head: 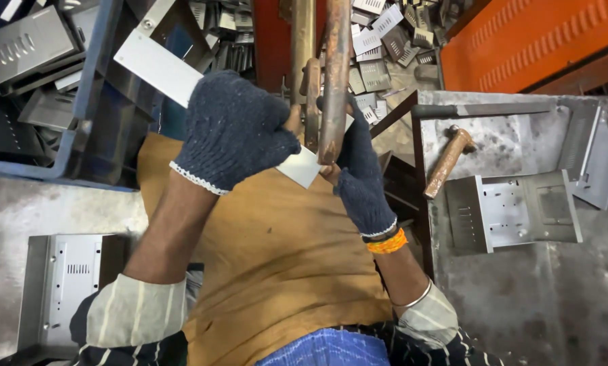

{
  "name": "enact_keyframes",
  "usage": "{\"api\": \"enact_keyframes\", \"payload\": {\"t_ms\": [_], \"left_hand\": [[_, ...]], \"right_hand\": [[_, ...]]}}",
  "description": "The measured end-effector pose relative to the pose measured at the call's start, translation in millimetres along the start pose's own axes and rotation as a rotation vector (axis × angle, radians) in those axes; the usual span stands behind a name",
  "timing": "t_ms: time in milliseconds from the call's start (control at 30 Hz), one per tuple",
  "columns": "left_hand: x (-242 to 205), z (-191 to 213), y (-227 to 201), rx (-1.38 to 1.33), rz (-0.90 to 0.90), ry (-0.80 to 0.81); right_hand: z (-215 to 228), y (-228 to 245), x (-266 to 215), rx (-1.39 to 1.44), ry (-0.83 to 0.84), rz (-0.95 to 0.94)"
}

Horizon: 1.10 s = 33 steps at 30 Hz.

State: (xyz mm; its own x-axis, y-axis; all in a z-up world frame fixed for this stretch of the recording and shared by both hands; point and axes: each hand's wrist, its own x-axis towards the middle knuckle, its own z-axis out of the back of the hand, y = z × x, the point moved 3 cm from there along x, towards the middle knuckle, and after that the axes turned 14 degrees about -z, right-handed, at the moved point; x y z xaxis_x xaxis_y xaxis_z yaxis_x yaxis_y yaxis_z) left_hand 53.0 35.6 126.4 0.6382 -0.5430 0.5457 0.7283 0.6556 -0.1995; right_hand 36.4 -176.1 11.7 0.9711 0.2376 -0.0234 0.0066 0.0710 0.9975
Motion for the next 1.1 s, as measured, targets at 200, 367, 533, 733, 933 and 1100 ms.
{"api": "enact_keyframes", "payload": {"t_ms": [200,367,533,733,933,1100], "left_hand": [[1,-1,-1,0.04,-0.085,-0.032],[3,2,-5,0.077,-0.095,-0.024],[8,-3,-1,0.115,-0.069,0.107],[30,-9,9,0.065,-0.152,-0.023],[23,-14,12,0.027,-0.08,0.005],[-22,11,-33,-0.089,0.201,0.02]], "right_hand": [[-8,24,-11,0.037,-0.047,-0.13],[-1,15,-10,0.051,-0.004,-0.022],[-2,13,-11,0.261,0.09,-0.011],[5,47,3,0.118,0.01,0.142],[11,36,5,0.126,0.004,0.129],[2,36,-23,0.296,0.003,0.014]]}}
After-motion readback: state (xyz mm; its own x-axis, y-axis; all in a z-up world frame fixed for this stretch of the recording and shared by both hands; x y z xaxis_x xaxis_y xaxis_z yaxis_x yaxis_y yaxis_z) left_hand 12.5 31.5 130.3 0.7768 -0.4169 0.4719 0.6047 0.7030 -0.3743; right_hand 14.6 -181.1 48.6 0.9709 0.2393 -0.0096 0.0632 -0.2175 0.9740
